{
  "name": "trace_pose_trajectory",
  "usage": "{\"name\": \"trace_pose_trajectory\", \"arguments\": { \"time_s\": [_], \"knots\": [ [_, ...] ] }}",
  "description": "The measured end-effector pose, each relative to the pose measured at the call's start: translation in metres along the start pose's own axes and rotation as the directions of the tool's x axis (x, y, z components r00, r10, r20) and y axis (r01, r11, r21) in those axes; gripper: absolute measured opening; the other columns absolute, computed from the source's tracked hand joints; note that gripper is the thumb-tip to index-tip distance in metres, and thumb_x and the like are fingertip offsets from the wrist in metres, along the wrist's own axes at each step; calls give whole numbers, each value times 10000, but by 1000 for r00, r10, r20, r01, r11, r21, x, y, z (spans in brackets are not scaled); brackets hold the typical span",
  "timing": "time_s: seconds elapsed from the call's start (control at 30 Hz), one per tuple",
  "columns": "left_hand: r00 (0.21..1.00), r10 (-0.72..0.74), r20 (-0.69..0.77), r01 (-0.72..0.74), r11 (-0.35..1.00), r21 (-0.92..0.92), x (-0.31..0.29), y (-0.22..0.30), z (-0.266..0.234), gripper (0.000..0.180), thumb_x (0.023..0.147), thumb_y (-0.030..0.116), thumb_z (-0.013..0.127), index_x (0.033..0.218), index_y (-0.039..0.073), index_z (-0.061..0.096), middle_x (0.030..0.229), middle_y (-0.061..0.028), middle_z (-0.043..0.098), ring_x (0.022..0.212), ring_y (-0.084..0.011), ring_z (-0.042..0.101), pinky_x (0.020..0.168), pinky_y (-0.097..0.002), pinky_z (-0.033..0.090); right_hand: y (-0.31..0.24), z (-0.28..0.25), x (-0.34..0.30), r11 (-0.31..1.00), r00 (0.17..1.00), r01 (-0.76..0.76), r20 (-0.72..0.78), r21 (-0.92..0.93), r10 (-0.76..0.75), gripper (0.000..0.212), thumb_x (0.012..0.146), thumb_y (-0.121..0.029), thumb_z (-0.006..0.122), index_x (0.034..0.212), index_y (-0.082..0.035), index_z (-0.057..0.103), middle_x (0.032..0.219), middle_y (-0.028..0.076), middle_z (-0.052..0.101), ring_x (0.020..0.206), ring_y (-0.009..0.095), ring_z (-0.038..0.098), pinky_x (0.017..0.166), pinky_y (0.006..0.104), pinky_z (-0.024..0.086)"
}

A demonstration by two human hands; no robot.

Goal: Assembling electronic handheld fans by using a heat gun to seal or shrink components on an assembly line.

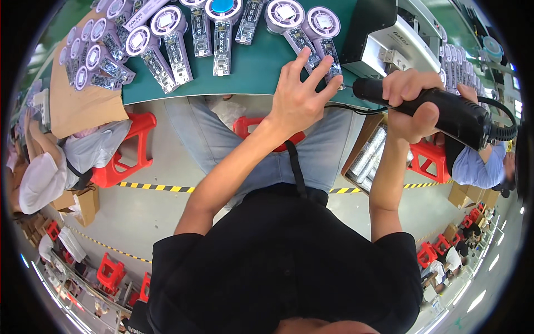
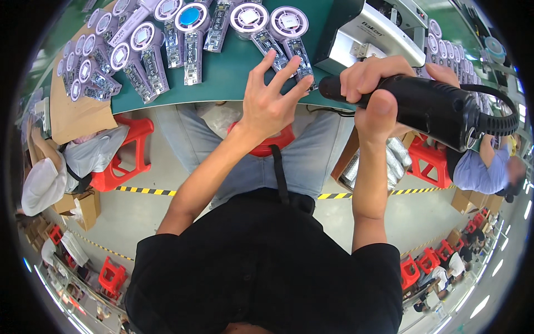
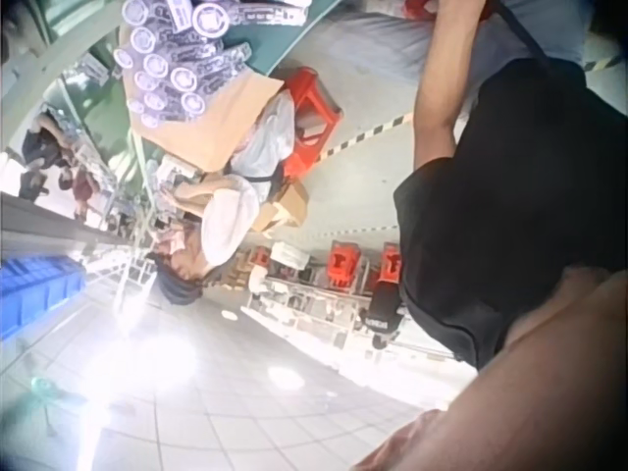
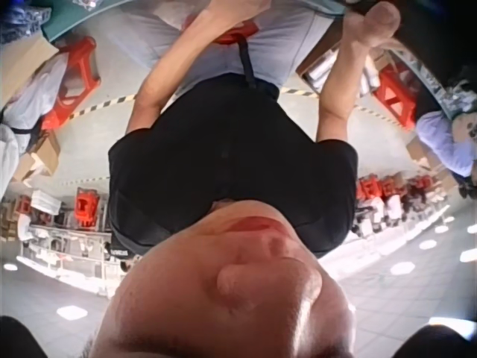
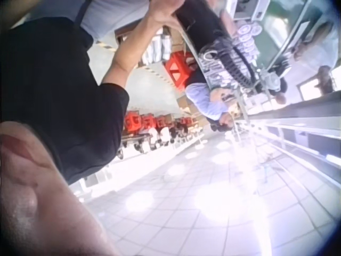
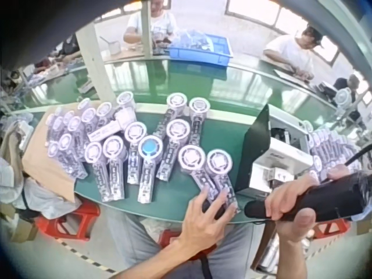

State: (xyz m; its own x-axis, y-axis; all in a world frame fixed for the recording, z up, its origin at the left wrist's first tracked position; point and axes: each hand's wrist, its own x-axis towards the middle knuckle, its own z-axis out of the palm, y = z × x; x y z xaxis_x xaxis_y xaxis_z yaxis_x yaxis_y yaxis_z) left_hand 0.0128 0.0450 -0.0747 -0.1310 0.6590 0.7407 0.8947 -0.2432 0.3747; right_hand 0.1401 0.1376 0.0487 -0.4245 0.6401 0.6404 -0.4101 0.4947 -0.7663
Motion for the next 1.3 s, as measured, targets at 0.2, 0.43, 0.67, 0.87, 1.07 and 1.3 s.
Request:
{"name": "trace_pose_trajectory", "arguments": {
  "time_s": [0.2,0.43,0.67,0.87,1.07,1.3],
  "knots": [
    [1000,8,8,-8,1000,2,-2,-1,-1,293,720,87,658,1004,146,698,1235,-116,576,1161,-436,475,827,-476,465,4,8,7,958,992,26,109,285,-60,674,817,-417,753,1252,-120,333,749,92,535,550,191,532,516,334,459],
    [1000,19,-4,-19,998,61,-2,0,-2,257,747,129,644,996,162,700,1221,-116,594,1118,-421,519,807,-461,488,3,4,4,977,998,14,61,213,-27,712,846,-351,737,1325,-170,242,733,114,534,541,190,527,509,341,474],
    [1000,24,-8,-23,997,70,-2,-1,0,255,759,115,618,994,169,701,1211,-116,598,1114,-415,523,807,-453,489,7,2,4,986,997,76,1,147,-77,658,889,-338,686,1319,-158,222,724,126,538,528,189,524,500,351,486],
    [1000,3,0,-3,999,52,1,1,-3,247,766,120,631,1000,165,698,1200,-106,605,1115,-408,525,804,-445,489,5,-1,7,996,985,85,-148,-8,-85,588,920,-302,642,1291,-115,226,694,136,542,499,193,526,491,372,498],
    [999,-46,10,46,998,33,0,0,-5,340,734,178,731,1070,150,690,1203,-57,622,1122,-385,526,802,-431,482,1,-15,6,999,958,23,-287,33,-12,544,949,-316,598,1285,-106,226,700,133,539,507,216,543,473,398,496],
    [999,-38,11,37,999,20,2,1,-6,411,741,236,744,1117,91,661,1197,-67,623,1128,-380,523,824,-447,483,-38,-41,62,954,947,219,-189,-203,-258,291,865,-43,621,1055,29,412,630,160,549,458,215,531,451,401,500]
  ]
}}
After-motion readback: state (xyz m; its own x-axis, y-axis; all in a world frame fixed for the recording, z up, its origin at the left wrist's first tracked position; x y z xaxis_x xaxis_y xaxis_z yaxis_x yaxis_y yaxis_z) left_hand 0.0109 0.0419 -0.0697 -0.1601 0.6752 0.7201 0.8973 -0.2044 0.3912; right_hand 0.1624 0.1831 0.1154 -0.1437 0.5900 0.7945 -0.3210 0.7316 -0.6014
